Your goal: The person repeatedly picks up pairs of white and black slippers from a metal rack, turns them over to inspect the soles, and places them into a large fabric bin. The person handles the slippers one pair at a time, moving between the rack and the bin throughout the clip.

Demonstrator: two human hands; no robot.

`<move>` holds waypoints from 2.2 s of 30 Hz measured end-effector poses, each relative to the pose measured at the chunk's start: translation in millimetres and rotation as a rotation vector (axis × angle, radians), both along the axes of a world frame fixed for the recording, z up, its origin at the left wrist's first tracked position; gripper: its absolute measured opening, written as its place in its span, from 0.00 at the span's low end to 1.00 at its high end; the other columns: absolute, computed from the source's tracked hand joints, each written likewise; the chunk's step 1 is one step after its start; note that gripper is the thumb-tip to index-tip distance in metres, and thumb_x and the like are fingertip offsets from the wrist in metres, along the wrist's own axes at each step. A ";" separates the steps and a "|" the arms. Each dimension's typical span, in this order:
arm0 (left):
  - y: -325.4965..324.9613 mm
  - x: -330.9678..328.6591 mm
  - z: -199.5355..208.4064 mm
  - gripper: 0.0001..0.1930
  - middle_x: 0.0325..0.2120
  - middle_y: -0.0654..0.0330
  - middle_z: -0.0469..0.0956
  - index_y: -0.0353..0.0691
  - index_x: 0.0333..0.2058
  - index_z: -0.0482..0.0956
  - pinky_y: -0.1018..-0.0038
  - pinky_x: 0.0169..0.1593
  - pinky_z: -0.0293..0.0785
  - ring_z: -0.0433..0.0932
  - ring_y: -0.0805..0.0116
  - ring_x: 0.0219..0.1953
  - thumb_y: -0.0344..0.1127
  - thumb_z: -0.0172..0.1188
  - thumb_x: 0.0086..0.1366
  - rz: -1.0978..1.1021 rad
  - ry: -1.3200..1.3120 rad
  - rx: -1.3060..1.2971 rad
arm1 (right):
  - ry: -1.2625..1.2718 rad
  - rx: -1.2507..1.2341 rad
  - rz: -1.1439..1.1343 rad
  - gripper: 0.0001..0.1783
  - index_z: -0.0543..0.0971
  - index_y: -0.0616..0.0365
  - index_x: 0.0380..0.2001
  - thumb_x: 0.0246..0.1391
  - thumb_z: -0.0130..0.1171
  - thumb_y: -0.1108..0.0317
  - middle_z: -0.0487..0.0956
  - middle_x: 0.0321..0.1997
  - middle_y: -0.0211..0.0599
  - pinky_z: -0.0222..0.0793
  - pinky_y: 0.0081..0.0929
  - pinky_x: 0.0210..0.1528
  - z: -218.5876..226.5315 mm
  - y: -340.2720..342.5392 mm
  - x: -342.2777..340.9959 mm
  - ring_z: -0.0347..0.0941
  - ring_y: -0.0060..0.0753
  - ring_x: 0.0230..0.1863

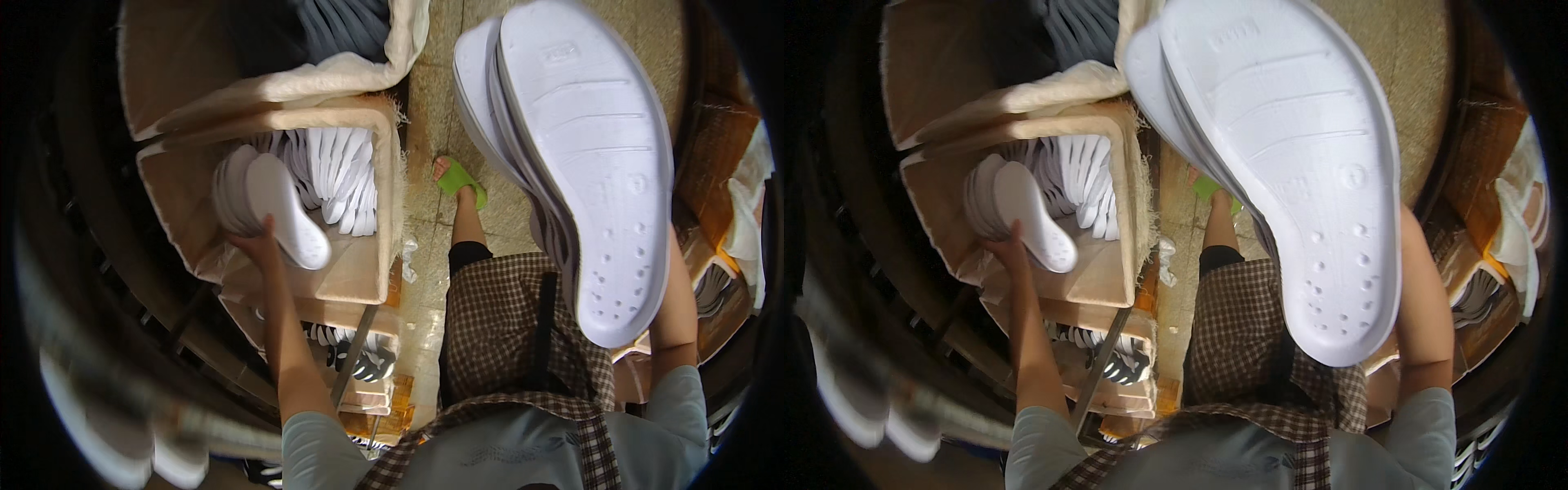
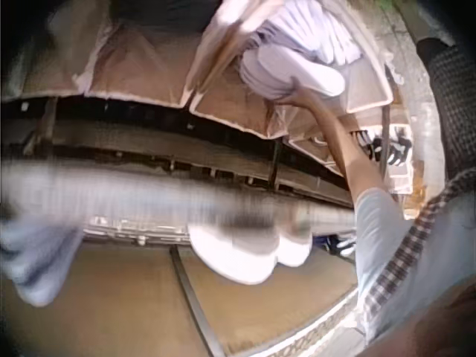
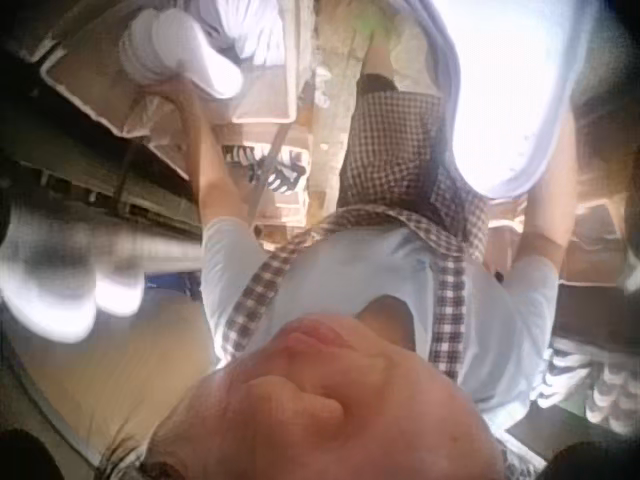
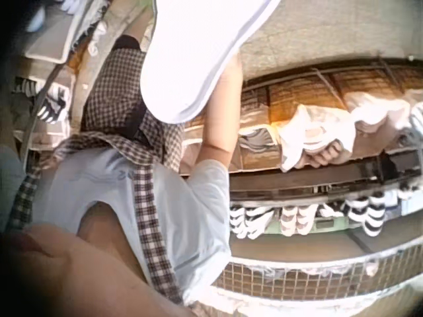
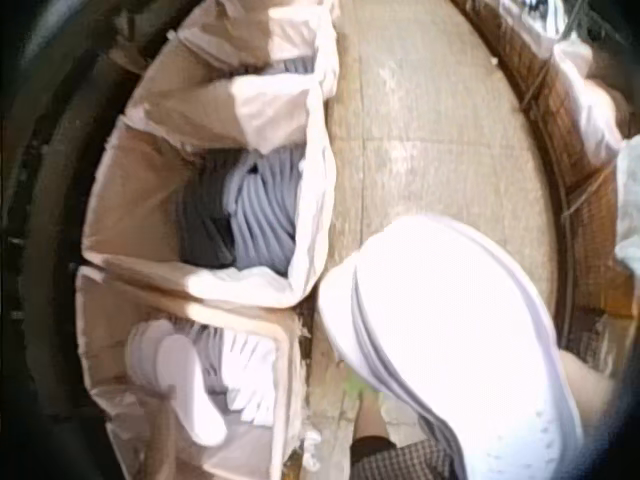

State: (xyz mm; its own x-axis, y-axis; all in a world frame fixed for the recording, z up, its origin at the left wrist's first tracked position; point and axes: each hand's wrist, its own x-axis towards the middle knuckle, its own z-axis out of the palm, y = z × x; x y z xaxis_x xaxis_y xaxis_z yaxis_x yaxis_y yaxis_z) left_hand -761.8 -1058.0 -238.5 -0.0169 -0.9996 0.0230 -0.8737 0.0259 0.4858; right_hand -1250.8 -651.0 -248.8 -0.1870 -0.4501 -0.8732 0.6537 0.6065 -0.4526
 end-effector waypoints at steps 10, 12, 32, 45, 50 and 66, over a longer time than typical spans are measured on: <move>22.4 61.1 -157.5 0.48 0.48 0.46 0.66 0.32 0.55 0.57 0.58 0.55 0.64 0.67 0.48 0.50 0.41 0.74 0.35 -0.098 -0.484 0.072 | 0.001 0.103 0.110 0.50 0.59 0.59 0.61 0.39 0.59 0.39 0.65 0.57 0.59 0.66 0.47 0.55 -47.4 -7.1 14.5 0.65 0.50 0.57; 23.0 82.5 -144.5 0.49 0.49 0.47 0.66 0.32 0.56 0.56 0.61 0.57 0.62 0.66 0.50 0.52 0.39 0.74 0.36 -0.149 -0.343 0.109 | 0.000 0.086 0.145 0.51 0.58 0.59 0.61 0.38 0.60 0.40 0.65 0.57 0.59 0.66 0.47 0.55 -48.7 -19.7 11.5 0.65 0.50 0.58; -75.6 94.3 -120.7 0.49 0.57 0.47 0.60 0.32 0.61 0.50 0.68 0.61 0.57 0.62 0.56 0.58 0.42 0.72 0.47 -0.306 -0.171 0.821 | -0.015 -0.262 0.283 0.60 0.55 0.59 0.62 0.26 0.67 0.42 0.63 0.59 0.58 0.62 0.50 0.58 -32.9 -100.0 20.1 0.61 0.53 0.60; 63.7 -218.5 116.0 0.54 0.61 0.46 0.56 0.39 0.64 0.49 0.66 0.64 0.53 0.57 0.55 0.63 0.39 0.74 0.40 -1.064 0.034 1.156 | -0.307 -0.607 0.935 0.47 0.53 0.68 0.58 0.37 0.63 0.62 0.66 0.53 0.58 0.63 0.31 0.56 34.4 -145.8 35.5 0.68 0.47 0.52; 93.6 -261.2 88.7 0.51 0.57 0.46 0.62 0.36 0.63 0.50 0.69 0.60 0.59 0.63 0.55 0.59 0.39 0.72 0.44 -1.136 0.045 1.810 | -0.427 -0.702 0.947 0.42 0.58 0.71 0.56 0.42 0.62 0.58 0.69 0.49 0.58 0.66 0.31 0.51 50.9 -135.5 57.9 0.69 0.45 0.50; 128.5 8.3 146.6 0.41 0.58 0.50 0.59 0.42 0.62 0.55 0.57 0.60 0.61 0.60 0.54 0.60 0.30 0.64 0.50 0.593 0.323 0.319 | 0.221 -0.354 -0.113 0.12 0.71 0.60 0.44 0.56 0.51 0.71 0.74 0.42 0.31 0.63 0.23 0.50 14.0 -137.2 10.4 0.68 0.23 0.44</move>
